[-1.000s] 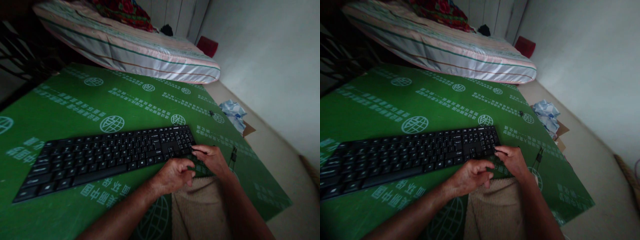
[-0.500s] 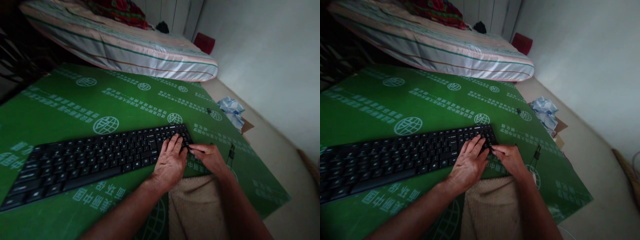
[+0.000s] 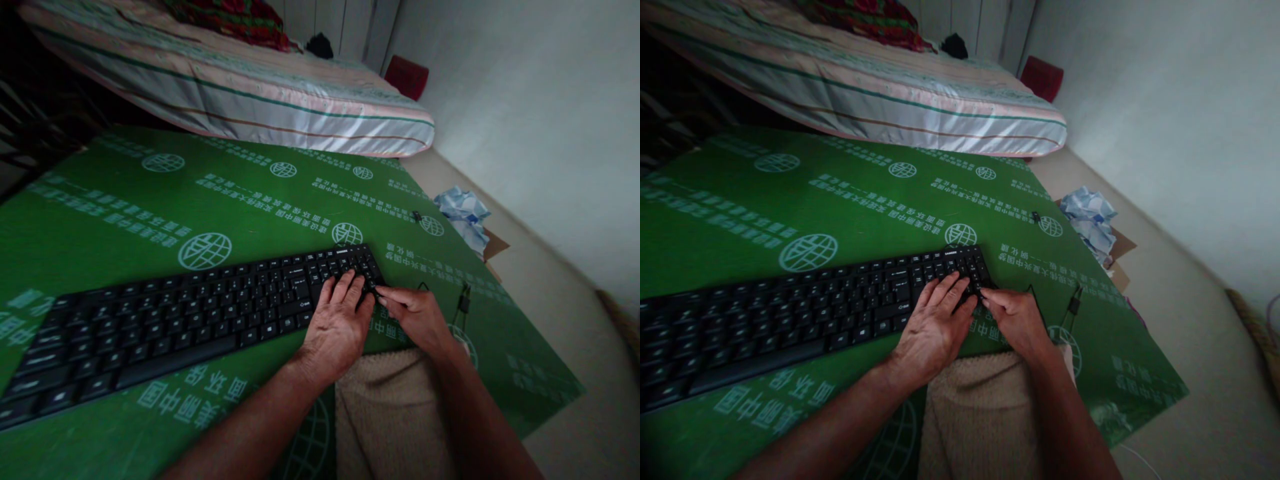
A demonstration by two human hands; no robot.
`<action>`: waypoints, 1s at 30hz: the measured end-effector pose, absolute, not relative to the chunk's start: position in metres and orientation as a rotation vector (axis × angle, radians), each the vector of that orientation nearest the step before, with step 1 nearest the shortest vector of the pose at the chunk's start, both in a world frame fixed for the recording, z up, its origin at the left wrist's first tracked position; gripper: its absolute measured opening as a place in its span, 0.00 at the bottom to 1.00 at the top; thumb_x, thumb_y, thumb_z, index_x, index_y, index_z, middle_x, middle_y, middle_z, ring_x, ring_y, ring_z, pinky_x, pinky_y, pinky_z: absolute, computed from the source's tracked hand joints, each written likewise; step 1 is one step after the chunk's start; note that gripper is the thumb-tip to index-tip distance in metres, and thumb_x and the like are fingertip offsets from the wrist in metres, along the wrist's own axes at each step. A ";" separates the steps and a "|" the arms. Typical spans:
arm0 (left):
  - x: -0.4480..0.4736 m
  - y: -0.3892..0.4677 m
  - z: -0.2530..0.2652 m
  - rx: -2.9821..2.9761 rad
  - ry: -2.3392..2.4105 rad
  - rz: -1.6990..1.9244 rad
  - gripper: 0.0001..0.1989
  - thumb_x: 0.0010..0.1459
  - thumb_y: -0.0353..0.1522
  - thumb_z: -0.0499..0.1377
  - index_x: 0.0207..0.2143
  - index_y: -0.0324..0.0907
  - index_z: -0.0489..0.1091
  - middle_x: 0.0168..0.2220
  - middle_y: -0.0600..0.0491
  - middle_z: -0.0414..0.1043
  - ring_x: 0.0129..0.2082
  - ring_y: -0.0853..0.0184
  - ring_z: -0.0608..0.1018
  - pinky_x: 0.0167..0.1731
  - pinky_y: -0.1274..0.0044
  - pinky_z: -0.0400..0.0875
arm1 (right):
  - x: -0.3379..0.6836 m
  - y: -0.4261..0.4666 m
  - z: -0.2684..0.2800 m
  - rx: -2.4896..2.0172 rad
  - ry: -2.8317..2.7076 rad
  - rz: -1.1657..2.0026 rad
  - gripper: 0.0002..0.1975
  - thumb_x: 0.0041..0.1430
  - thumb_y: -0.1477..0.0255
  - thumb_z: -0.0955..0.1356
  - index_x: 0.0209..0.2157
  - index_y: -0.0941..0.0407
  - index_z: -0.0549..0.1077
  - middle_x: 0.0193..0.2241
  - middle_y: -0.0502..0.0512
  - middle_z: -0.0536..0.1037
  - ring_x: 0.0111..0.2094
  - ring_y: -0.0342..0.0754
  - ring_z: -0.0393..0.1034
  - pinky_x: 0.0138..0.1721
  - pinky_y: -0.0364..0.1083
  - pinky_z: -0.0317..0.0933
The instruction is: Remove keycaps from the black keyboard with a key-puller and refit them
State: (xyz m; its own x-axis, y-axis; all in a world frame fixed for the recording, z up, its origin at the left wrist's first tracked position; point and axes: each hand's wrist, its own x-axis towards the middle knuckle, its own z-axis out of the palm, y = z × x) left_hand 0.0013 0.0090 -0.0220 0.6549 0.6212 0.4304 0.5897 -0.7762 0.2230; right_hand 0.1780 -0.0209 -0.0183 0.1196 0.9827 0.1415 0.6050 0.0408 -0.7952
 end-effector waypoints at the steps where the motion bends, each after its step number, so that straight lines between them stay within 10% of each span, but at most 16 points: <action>1: 0.001 0.009 -0.022 2.798 1.025 0.771 0.15 0.57 0.27 0.55 0.48 0.38 0.70 0.55 0.39 0.66 0.59 0.51 0.62 0.56 0.56 0.59 | 0.178 -0.021 -0.018 -1.657 -1.565 0.634 0.11 0.54 0.70 0.67 0.38 0.51 0.80 0.33 0.52 0.82 0.31 0.49 0.77 0.33 0.47 0.72; 13: 0.002 0.009 -0.020 2.797 1.035 0.758 0.18 0.56 0.27 0.55 0.50 0.41 0.69 0.55 0.39 0.67 0.58 0.49 0.63 0.54 0.54 0.60 | 0.174 -0.024 -0.018 -1.668 -1.586 0.540 0.13 0.54 0.71 0.66 0.40 0.52 0.79 0.40 0.53 0.81 0.39 0.50 0.77 0.45 0.49 0.69; 30: 0.003 0.010 -0.021 2.715 1.052 0.805 0.17 0.56 0.27 0.55 0.48 0.42 0.71 0.55 0.41 0.66 0.59 0.50 0.63 0.55 0.55 0.59 | 0.162 -0.027 -0.019 -1.777 -1.575 0.377 0.10 0.55 0.70 0.65 0.34 0.52 0.79 0.31 0.53 0.82 0.29 0.47 0.75 0.33 0.44 0.67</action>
State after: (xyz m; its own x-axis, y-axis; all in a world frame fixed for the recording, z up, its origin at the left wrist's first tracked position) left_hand 0.0033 0.0095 -0.0207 0.6169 0.6558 0.4351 0.5918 -0.7510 0.2930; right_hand 0.1617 -0.0270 -0.0192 0.2106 0.9480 0.2386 0.7369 0.0064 -0.6760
